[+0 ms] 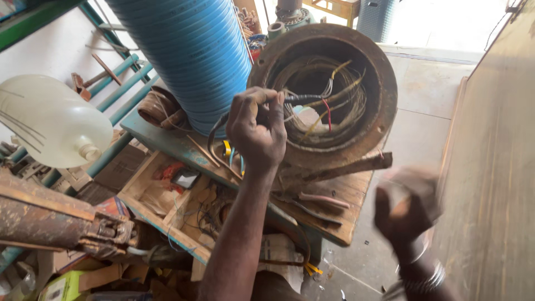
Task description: The person sits on the floor of a repair workshop and rewires an electric motor. They feed a black cable through the housing, pull individual wires through the opening, and arrange and connect the wires inside the motor terminal area by hand.
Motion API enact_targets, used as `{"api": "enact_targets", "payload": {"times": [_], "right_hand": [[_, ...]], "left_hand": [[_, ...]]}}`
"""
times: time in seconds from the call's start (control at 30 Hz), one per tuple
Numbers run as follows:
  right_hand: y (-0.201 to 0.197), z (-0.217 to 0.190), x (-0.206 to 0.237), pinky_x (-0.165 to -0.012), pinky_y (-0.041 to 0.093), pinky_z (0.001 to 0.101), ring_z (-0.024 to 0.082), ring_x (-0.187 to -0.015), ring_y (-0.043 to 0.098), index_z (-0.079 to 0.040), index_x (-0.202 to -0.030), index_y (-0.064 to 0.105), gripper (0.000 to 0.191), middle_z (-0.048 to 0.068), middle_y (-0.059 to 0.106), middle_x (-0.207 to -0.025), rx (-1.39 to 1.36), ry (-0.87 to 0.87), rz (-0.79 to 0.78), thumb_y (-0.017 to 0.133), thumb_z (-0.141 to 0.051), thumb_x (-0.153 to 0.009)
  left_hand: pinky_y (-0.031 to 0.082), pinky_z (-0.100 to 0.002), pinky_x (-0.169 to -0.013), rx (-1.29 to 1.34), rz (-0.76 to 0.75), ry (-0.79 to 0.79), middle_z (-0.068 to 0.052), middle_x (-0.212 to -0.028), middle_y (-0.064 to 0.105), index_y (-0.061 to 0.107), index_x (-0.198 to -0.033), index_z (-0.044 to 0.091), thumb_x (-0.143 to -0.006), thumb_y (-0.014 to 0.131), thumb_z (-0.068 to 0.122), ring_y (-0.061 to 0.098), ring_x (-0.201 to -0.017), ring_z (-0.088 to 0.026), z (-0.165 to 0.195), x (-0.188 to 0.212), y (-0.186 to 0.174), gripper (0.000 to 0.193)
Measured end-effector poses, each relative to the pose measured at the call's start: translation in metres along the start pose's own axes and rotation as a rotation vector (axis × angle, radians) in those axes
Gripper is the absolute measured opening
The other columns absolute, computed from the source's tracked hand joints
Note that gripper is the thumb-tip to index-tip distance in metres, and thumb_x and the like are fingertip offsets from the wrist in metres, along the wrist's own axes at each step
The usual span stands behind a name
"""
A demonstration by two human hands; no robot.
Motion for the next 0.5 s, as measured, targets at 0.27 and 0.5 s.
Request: {"api": "enact_targets", "payload": {"times": [0.27,0.5], "right_hand": [[0.025,-0.016,0.113,-0.100,0.044,0.0480,0.039,-0.122,0.053,-0.002,-0.138,0.058,0.070,0.021,0.061,-0.136,-0.002,0.190,-0.734,0.078,-0.020,-0.074],[0.036,-0.011,0.127,-0.098,0.043,0.0486,0.037,-0.120,0.051,-0.018,-0.134,0.066,0.057,0.015,0.060,-0.134,0.145,0.236,-0.785,0.076,-0.026,-0.078]], "left_hand": [[0.045,-0.028,-0.061,0.347,0.097,-0.338,0.000,-0.082,0.063,0.066,-0.097,0.008,-0.099,0.075,0.020,0.055,-0.070,-0.007,0.003,0.012,-0.045,0.015],[0.044,-0.027,-0.060,0.512,0.099,-0.846,0.001,-0.081,0.061,0.065,-0.093,0.007,-0.092,0.077,0.034,0.054,-0.067,-0.010,-0.032,0.183,-0.166,0.029]]}}
Point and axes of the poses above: each hand's wrist, its own x-axis away from the middle knuckle, its own y-axis out of the palm, z = x × y, the point moved 8 cm from there along -x, towards the middle knuckle
